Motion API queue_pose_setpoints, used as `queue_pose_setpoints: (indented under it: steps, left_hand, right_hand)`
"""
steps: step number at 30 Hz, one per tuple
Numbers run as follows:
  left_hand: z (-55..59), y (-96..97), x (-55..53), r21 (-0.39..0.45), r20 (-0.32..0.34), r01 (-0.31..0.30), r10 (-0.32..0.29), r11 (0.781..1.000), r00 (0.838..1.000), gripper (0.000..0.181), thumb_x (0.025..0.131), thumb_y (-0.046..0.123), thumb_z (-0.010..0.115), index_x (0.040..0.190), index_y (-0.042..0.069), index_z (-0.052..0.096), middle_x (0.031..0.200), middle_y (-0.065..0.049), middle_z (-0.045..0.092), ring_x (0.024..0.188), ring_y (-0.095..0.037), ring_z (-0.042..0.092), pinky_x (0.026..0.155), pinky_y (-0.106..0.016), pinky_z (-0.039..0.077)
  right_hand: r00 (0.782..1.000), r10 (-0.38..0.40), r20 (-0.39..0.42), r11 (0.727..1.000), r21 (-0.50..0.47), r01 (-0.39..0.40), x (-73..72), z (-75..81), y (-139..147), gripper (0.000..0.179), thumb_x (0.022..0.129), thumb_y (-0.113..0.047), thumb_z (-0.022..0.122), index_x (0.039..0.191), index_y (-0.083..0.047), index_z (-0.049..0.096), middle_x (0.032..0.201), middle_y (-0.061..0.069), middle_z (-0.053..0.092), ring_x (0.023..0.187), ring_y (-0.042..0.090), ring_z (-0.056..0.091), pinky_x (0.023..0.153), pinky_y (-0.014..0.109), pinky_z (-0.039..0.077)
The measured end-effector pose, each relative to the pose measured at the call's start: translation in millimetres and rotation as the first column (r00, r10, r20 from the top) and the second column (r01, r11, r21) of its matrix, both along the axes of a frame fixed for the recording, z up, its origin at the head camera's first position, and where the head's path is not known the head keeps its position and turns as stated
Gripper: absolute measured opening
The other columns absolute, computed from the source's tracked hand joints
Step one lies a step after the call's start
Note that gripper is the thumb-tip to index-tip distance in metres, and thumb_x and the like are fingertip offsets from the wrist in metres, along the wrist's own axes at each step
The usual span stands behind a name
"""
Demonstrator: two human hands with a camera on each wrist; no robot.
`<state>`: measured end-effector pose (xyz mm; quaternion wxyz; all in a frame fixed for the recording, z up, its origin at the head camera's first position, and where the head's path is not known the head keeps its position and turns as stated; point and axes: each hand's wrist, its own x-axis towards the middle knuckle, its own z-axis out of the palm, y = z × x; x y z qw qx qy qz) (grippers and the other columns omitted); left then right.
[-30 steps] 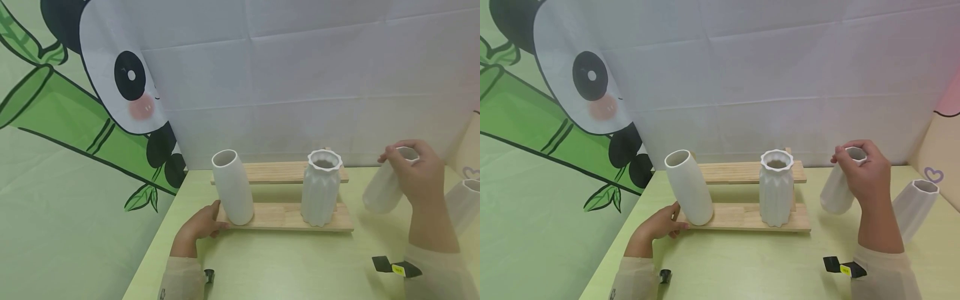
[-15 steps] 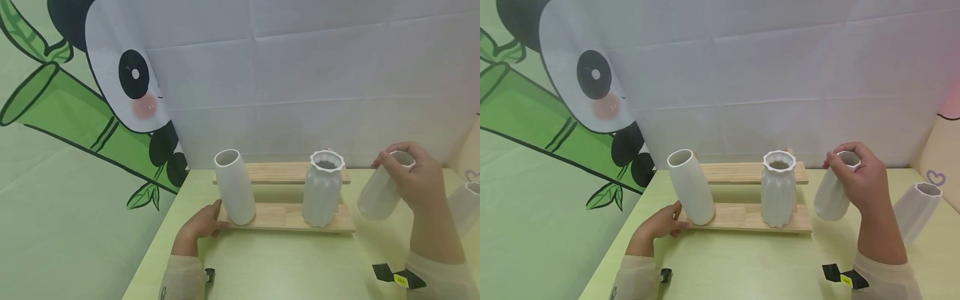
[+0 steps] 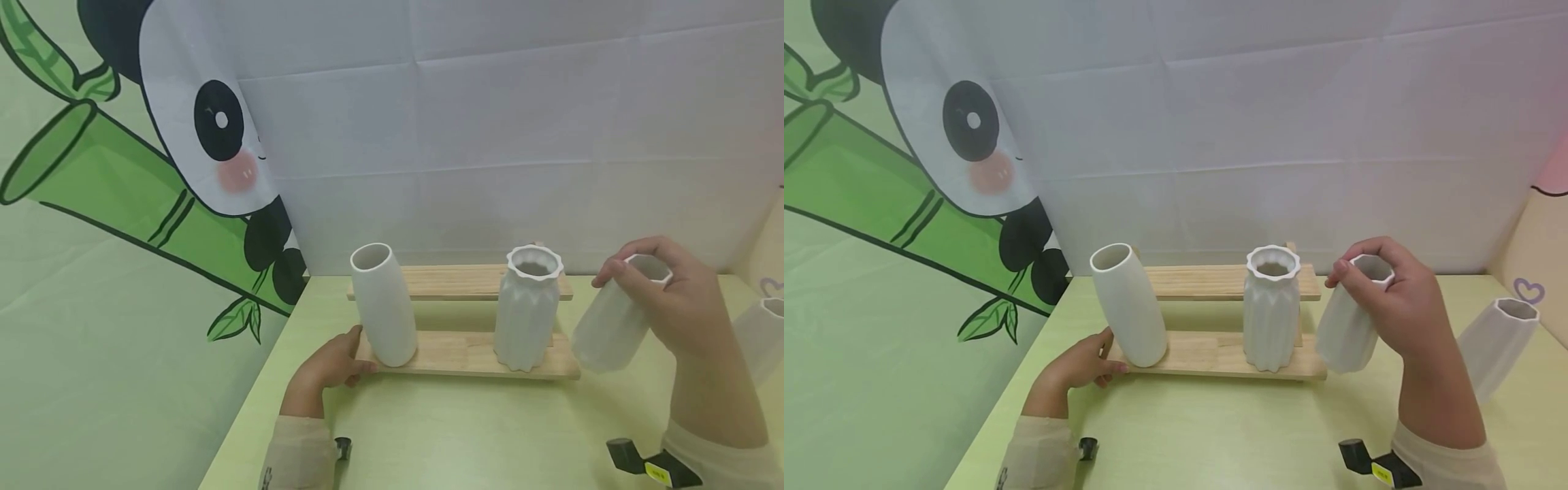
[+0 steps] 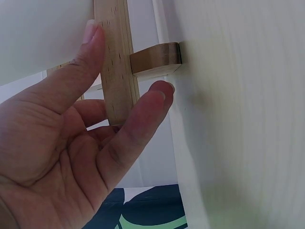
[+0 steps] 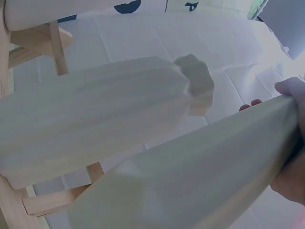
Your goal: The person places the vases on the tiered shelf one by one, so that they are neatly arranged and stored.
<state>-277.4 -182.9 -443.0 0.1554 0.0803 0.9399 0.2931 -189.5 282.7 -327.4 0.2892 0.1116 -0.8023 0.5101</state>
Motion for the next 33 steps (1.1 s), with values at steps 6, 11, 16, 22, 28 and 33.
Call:
queue_pose_setpoints:
  steps: [6,11,16,22,28,33]
  left_hand:
    - [0.2,-0.2,0.4,-0.003,0.003,0.001,-0.001,1.000,1.000,0.093,0.082,0.038,0.078,0.153,0.009,0.026,0.074,-0.009,0.064,0.063,-0.021,0.060,0.080,-0.041,0.042]
    - [0.4,-0.1,0.3,-0.007,-0.001,0.003,-0.003,1.000,1.000,0.093,0.082,0.038,0.078,0.153,0.009,0.026,0.072,-0.009,0.063,0.062,-0.020,0.060,0.081,-0.041,0.042]
    - [0.4,0.1,0.5,-0.001,0.007,-0.006,0.006,1.000,1.000,0.094,0.081,0.038,0.079,0.153,0.009,0.026,0.073,-0.009,0.063,0.063,-0.021,0.060,0.080,-0.041,0.042]
    - [1.3,0.6,0.8,0.003,0.005,-0.004,0.004,1.000,1.000,0.093,0.081,0.037,0.079,0.153,0.008,0.026,0.072,-0.010,0.064,0.063,-0.022,0.061,0.080,-0.041,0.042]
    - [0.9,0.7,0.6,-0.005,0.005,-0.006,0.006,1.000,1.000,0.093,0.081,0.038,0.079,0.152,0.009,0.027,0.073,-0.010,0.064,0.064,-0.021,0.061,0.081,-0.041,0.042]
    - [0.4,1.0,0.0,-0.010,0.003,-0.006,0.006,1.000,1.000,0.094,0.081,0.039,0.079,0.153,0.009,0.026,0.072,-0.010,0.064,0.064,-0.021,0.061,0.082,-0.042,0.042]
  right_hand:
    - [0.998,0.056,-0.027,0.998,0.022,-0.056,4.4,2.7,-8,0.005,0.094,-0.003,0.062,0.096,-0.007,0.060,0.080,-0.012,0.072,0.090,0.006,0.056,0.061,0.017,0.044]
    - [0.991,0.127,-0.048,0.992,0.029,-0.126,5.0,2.5,-13,0.007,0.093,0.003,0.060,0.096,-0.003,0.060,0.081,-0.009,0.073,0.088,0.005,0.063,0.066,0.016,0.048]
    - [0.977,0.209,-0.027,0.978,0.005,-0.209,5.0,2.0,-17,0.007,0.095,0.003,0.058,0.097,-0.003,0.060,0.084,-0.004,0.073,0.086,0.008,0.066,0.062,0.021,0.051]
    - [0.941,0.337,-0.045,0.939,-0.062,-0.339,4.6,1.1,-23,0.010,0.095,0.006,0.056,0.094,-0.004,0.059,0.083,0.002,0.072,0.083,0.012,0.067,0.061,0.023,0.051]
    - [0.929,0.361,-0.074,0.929,-0.050,-0.365,4.8,0.9,-32,0.012,0.093,0.008,0.056,0.094,-0.003,0.059,0.082,0.002,0.072,0.086,0.011,0.064,0.064,0.022,0.051]
    - [0.930,0.360,-0.068,0.932,-0.028,-0.363,5.4,0.4,-39,0.010,0.094,0.006,0.057,0.094,-0.004,0.059,0.082,0.002,0.071,0.088,0.011,0.063,0.065,0.022,0.051]
